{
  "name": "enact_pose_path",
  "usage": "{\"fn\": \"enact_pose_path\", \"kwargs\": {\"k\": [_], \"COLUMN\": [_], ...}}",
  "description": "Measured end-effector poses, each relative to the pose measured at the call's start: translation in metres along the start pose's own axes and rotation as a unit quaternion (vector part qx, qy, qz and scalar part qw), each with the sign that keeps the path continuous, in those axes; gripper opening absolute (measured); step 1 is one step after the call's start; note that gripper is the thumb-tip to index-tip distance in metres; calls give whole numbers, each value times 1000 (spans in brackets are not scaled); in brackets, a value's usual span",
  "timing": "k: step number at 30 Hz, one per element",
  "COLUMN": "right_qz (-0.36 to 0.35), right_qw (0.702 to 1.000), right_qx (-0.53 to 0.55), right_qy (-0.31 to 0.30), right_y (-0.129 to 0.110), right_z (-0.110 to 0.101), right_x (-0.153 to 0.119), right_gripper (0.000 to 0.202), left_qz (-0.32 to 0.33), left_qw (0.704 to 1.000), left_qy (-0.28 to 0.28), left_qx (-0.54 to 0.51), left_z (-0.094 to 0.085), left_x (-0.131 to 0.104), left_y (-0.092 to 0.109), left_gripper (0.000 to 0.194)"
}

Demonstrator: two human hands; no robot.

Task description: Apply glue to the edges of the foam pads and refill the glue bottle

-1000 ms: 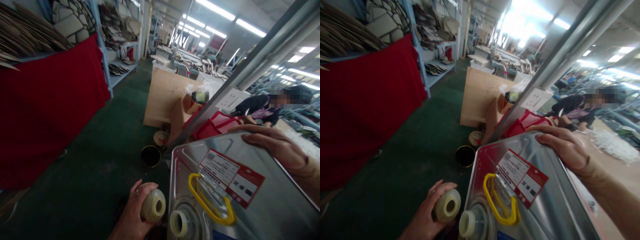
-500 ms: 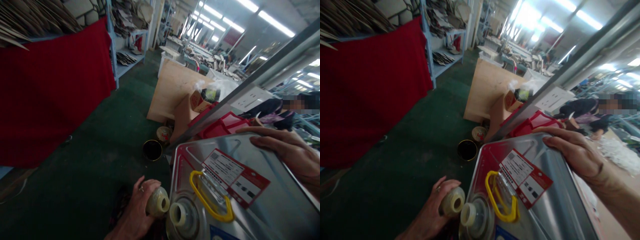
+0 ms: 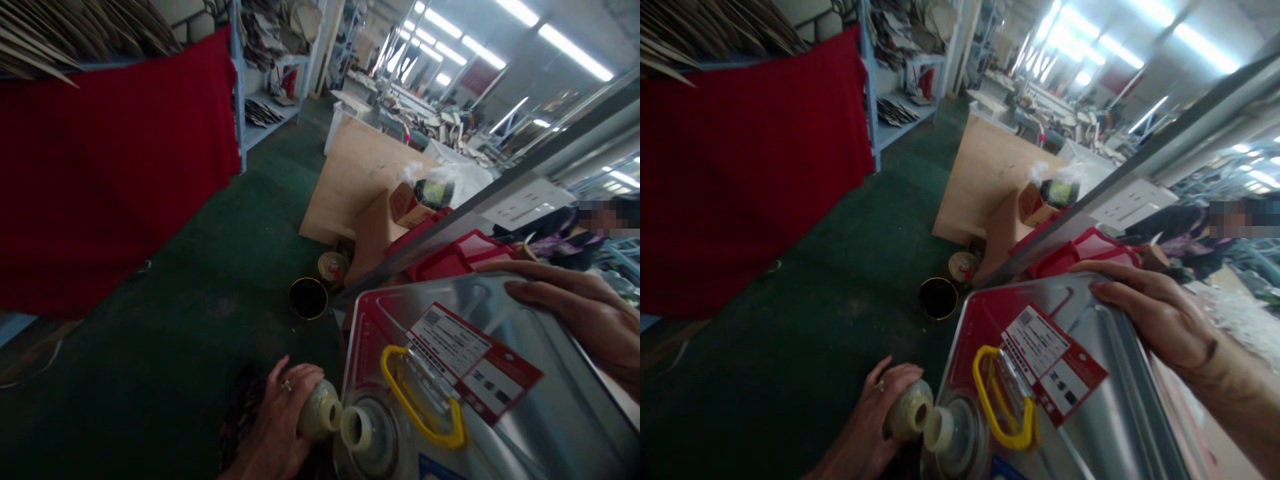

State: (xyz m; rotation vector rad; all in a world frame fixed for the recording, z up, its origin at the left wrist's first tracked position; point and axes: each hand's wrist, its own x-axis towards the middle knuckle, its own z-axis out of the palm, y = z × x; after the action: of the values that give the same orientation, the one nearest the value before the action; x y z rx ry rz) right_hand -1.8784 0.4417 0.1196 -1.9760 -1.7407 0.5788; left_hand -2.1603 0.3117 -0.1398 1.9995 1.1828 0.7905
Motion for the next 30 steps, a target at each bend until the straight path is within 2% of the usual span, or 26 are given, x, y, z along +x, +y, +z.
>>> {"fn": "enact_pose_path", "kwargs": {"k": [3, 11, 16, 24, 30], "right_qz": [33, 72, 57, 63, 51], "right_qw": [999, 996, 997, 997, 998], "right_qx": [38, 53, 37, 25, 18], "right_qy": [-17, -8, -19, -28, -30], "right_y": [1, -9, -8, -16, -11], "right_z": [2, 12, 17, 26, 27], "right_x": [2, -1, 1, 0, 7], "right_gripper": [32, 39, 31, 35, 36], "left_qz": [1, 13, 11, -16, -16], "left_qw": [1000, 999, 999, 999, 998], "left_qy": [13, 35, 32, 13, 34], "left_qx": [3, 1, -8, -37, -54], "left_z": [2, 5, 7, 10, 16], "left_x": [-4, -8, -12, -15, -18], "left_y": [-2, -6, -8, -12, -18], "left_gripper": [55, 55, 55, 52, 55]}}
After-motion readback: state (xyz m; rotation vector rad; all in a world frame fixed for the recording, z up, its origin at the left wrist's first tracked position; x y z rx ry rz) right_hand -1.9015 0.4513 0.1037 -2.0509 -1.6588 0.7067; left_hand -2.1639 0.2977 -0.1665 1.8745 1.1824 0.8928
